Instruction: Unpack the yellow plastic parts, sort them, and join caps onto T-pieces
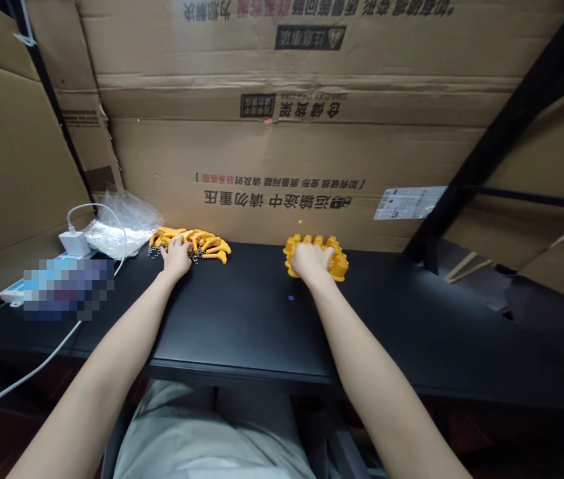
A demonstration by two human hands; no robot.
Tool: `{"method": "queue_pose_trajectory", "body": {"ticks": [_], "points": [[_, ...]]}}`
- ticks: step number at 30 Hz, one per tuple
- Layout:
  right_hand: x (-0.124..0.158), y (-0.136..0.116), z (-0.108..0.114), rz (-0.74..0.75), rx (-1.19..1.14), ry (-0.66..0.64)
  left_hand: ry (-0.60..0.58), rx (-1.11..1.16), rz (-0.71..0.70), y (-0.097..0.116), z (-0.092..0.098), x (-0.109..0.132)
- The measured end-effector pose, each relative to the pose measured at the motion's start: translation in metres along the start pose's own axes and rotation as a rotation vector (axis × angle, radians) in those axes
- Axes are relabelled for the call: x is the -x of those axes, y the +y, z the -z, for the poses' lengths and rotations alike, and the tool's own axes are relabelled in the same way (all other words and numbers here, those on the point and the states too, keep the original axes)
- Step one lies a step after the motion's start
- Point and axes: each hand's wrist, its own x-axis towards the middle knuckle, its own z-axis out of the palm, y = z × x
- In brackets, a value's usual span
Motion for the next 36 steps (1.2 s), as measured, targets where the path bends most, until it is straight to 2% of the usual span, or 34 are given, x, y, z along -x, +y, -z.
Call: {"method": "queue_pose_trajectory", "body": {"ticks": [3,11,17,22,25,29,33,36], "points": [[0.001,-0.003,-0.002,0.041,0.007,0.003,-0.032,-0.002,0.003,-0.001,-0.002,0.000],[0.001,0.001,-0.009,0.059,0.052,0.114,0.014,-0.021,0.029,-0.001,-0.003,-0.001],[0.002,-0.001,-0.004,0.079,0.056,0.093,-0.003,0.031,0.093,0.000,-0.004,-0.001],[0.007,-0.015,-0.001,0.165,-0.014,0.042,0.059,0.076,0.092,0.002,0.000,-0.001],[0.011,-0.024,-0.005,0.235,-0.074,0.004,0.122,0.102,0.062,0.003,0.004,-0.001],[0.012,-0.026,-0.009,0.246,-0.058,-0.063,0.176,0.120,0.015,0.007,0.008,-0.001],[0.010,-0.019,-0.008,0.219,-0.018,-0.083,0.174,0.147,-0.112,0.012,0.008,0.000],[0.009,-0.016,-0.005,0.142,0.022,-0.134,0.177,0.173,-0.216,0.013,0.007,0.000]]}}
